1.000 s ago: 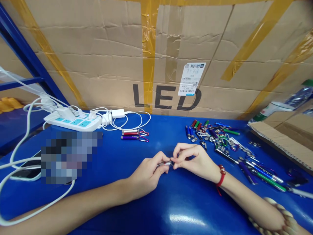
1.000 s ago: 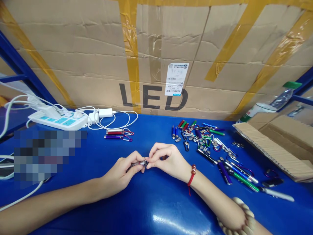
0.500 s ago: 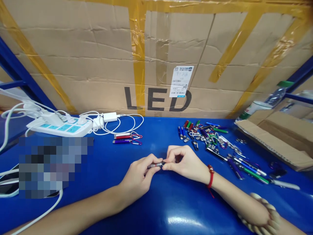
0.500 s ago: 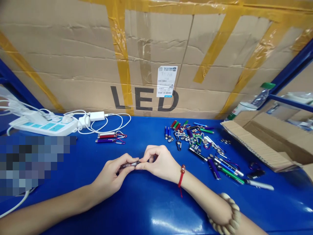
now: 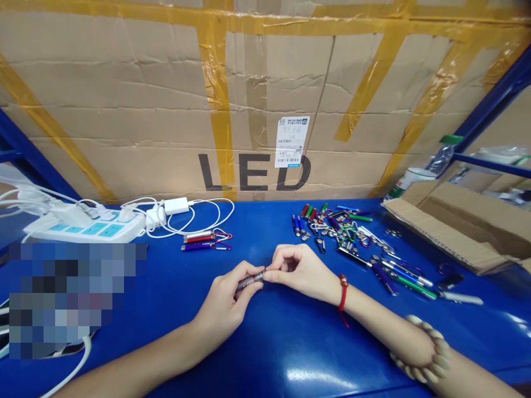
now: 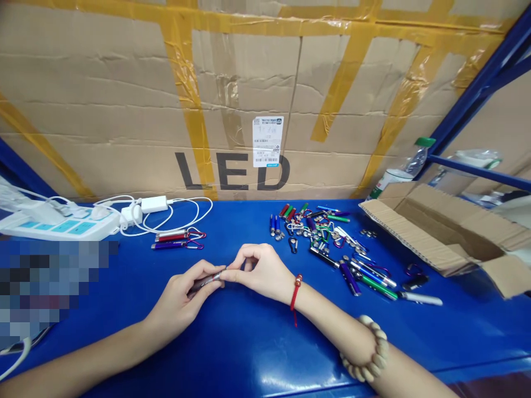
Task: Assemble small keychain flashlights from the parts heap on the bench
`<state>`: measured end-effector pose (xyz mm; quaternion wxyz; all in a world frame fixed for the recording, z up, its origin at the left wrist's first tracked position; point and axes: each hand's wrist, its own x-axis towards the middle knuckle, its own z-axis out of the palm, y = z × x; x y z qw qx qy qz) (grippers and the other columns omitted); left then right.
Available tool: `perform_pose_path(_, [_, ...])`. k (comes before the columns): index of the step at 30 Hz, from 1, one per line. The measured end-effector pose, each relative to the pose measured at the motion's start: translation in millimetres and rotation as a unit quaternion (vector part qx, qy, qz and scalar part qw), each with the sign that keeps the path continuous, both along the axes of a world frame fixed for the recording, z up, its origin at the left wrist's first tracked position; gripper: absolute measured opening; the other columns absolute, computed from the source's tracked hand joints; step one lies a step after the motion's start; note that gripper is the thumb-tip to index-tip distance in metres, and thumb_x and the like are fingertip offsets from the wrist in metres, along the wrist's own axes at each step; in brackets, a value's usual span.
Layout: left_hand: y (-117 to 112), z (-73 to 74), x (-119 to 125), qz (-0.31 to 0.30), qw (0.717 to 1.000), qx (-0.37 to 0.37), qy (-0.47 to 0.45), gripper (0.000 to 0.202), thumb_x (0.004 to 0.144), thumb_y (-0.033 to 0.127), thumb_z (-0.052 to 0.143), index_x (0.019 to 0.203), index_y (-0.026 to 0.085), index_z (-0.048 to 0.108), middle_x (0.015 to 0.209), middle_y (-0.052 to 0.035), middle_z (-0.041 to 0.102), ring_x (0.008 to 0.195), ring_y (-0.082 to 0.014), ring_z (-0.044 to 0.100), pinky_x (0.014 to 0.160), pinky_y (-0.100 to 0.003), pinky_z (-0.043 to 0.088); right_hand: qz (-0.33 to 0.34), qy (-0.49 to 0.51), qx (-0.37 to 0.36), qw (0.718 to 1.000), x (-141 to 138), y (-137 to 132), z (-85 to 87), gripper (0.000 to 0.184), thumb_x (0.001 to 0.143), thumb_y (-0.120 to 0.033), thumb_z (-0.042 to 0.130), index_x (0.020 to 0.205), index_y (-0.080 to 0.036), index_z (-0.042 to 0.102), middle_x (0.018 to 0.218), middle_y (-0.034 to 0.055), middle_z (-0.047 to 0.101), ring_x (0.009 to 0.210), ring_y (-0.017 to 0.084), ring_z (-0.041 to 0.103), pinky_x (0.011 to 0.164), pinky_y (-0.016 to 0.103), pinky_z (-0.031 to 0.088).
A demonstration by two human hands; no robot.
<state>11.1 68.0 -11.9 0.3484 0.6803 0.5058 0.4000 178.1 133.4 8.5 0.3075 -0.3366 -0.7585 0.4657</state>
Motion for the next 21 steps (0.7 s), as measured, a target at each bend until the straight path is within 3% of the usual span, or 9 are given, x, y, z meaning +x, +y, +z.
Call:
perform_pose_path(3, [1.1,1.1,0.3,0.005,1.0,0.003,0.003,0.018,0.083,0.029,0.045,0.094,0.017,0.055,0.077,-0.0025,0.065,0.072,-0.014,0.063,0.062,-0.021,0.047,-0.002,-0.007,0.036,0.999,1.9,0.5,4.0,0.035,0.067,-0.047,0.067,0.064,-0.012,0.059,0.061,0.0005,0.057,0.046,0.005,0.04,0.043,0.018,0.03])
perform_pose_path(6, [2.7,3.5,1.0,0.023,1.0,0.008,0.015,0.021,0.084,0.032,0.043,0.095,0.017,0.054,0.072,-0.0015,0.063,0.069,-0.0131,0.062,0.064,-0.021,0.047,-0.056,-0.054,0.102,0.992,8.3,8.5,10.7,0.031,0.07,-0.045,0.065,0.07,-0.014,0.06,0.064,-0.0007,0.06,0.046,0.005,0.044,0.046,0.018,0.033])
perform_pose_path(8, [3.3,5.3,1.7,0.029,0.999,0.004,0.023,0.023,0.084,0.034,0.043,0.095,0.017,0.054,0.07,-0.0011,0.063,0.068,-0.013,0.061,0.064,-0.021,0.047,-0.133,-0.144,0.189,0.962,16.8,18.3,15.8,0.027,0.074,-0.044,0.062,0.072,-0.017,0.061,0.071,-0.0016,0.063,0.051,0.006,0.049,0.051,0.019,0.034])
perform_pose_path(10, [3.2,7.1,2.5,0.028,0.999,0.001,0.032,0.025,0.084,0.037,0.043,0.095,0.018,0.055,0.069,-0.0012,0.062,0.068,-0.0132,0.061,0.064,-0.021,0.046,-0.21,-0.257,0.253,0.909,27.9,29.4,20.5,0.023,0.077,-0.043,0.059,0.073,-0.021,0.062,0.077,-0.0023,0.065,0.06,0.008,0.055,0.054,0.021,0.034])
perform_pose_path(13, [2.5,8.9,3.8,0.026,0.999,0.005,0.04,0.027,0.082,0.04,0.044,0.094,0.018,0.056,0.068,-0.0016,0.063,0.068,-0.0138,0.061,0.063,-0.02,0.046,-0.276,-0.344,0.248,0.863,44.3,44.1,24.4,0.019,0.077,-0.042,0.059,0.074,-0.024,0.063,0.077,-0.0026,0.066,0.072,0.013,0.06,0.054,0.022,0.034])
perform_pose_path(21, [3.1,9.4,6.2,0.025,0.999,0.022,0.041,0.03,0.081,0.042,0.046,0.094,0.017,0.056,0.066,-0.0019,0.062,0.064,-0.0134,0.061,0.061,-0.019,0.047,-0.321,-0.387,0.196,0.842,65.0,62.3,24.5,0.009,0.074,-0.031,0.062,0.073,-0.024,0.067,0.077,-0.0003,0.068,0.078,0.018,0.061,0.059,0.025,0.042])
